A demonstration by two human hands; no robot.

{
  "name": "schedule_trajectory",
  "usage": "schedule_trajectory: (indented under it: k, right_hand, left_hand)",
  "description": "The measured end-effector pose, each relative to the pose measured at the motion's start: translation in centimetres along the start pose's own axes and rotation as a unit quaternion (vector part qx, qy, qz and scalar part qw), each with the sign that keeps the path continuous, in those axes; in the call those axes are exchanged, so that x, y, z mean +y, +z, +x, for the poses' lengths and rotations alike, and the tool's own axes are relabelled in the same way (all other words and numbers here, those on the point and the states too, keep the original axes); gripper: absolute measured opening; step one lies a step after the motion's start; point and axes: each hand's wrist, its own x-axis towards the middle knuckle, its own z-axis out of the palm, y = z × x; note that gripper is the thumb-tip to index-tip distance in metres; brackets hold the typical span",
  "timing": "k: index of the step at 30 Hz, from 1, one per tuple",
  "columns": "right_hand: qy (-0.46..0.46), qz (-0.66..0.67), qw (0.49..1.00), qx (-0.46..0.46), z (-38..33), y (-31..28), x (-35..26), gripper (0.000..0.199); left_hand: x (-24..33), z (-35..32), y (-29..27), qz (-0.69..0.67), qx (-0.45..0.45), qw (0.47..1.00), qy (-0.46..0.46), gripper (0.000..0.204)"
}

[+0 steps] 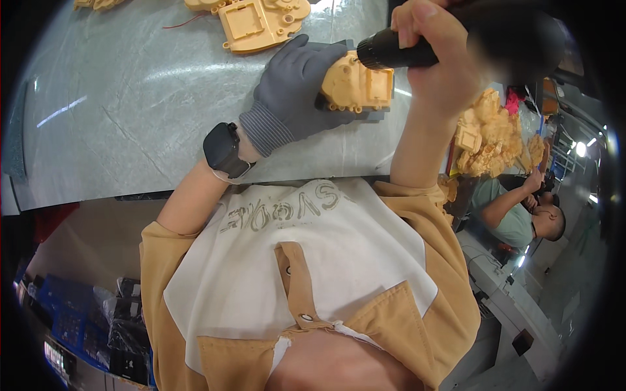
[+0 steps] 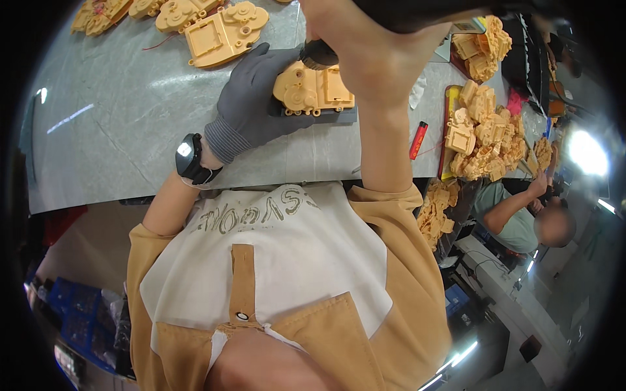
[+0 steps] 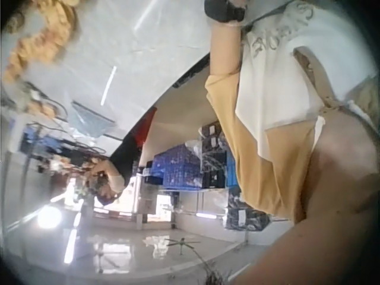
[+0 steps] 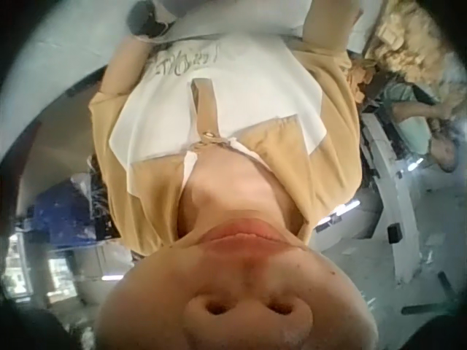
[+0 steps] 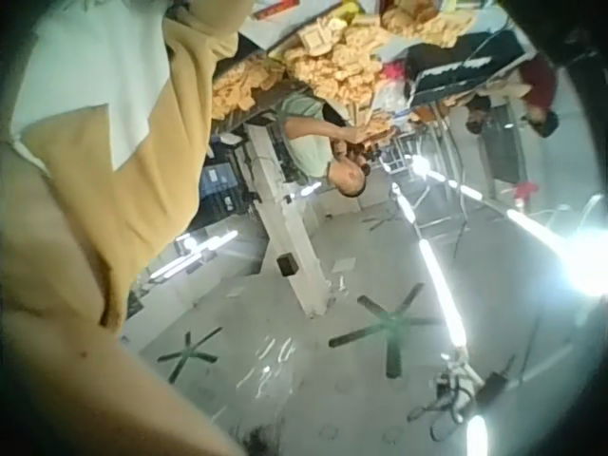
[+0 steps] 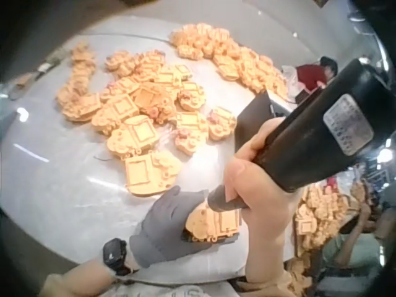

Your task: The person uses a handheld rotary tool to drill holes into small, yellow plastic components. They hold each component with a gloved left hand and operate the tool with their right hand, working on a gray surface. The person processes multiple units sequentially, moving finished pieces aside.

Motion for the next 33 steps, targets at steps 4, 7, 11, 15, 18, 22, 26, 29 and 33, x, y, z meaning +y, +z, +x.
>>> schedule_trajectory:
  k: [4, 7, 11, 15, 18, 22, 26, 29, 33]
  right_hand:
    - [0.012, 0.052, 0.998, 0.041, 0.2, 0.4, 0.2, 0.027]
    - [0.001, -0.003, 0.998, 0.055, -0.8, 0.8, 0.0, 0.027]
    - [0.012, 0.009, 0.998, 0.066, -0.6, 1.5, -0.9, 0.027]
    - [0.019, 0.086, 0.987, 0.136, -0.1, -5.8, 0.0, 0.010]
    - [-0.018, 0.281, 0.954, 0.104, -4.5, -9.2, -6.0, 0.019]
    - [-0.076, 0.152, 0.964, 0.206, -9.7, -11.9, -7.0, 0.028]
    - [-0.018, 0.146, 0.941, 0.303, -10.8, -11.7, -5.3, 0.030]
    - [-0.034, 0.153, 0.937, 0.313, -11.0, -11.2, -5.1, 0.029]
    - [-0.010, 0.139, 0.940, 0.311, -10.1, -11.5, -4.3, 0.031]
  left_hand:
    - [-0.1, -0.1, 0.3, -0.002, 0.010, 1.000, -0.007, 0.079]
    - [0.0, 0.0, 0.5, 0.009, 0.015, 1.000, -0.012, 0.078]
    - [0.2, 0.0, 0.3, 0.021, -0.021, 0.999, -0.027, 0.082]
    - [1.5, 0.2, -1.1, 0.046, -0.082, 0.994, -0.054, 0.079]
    - [-0.9, -0.2, -0.3, -0.089, -0.010, 0.995, -0.050, 0.070]
    - [0.6, 1.7, -1.0, -0.057, -0.126, 0.963, -0.229, 0.056]
    - [2.1, 3.5, -1.6, -0.337, -0.120, 0.874, -0.329, 0.052]
    - [0.8, 2.0, -4.3, -0.685, 0.072, 0.652, -0.317, 0.044]
    - [3.5, -4.5, -13.0, -0.714, 0.205, 0.603, -0.290, 0.042]
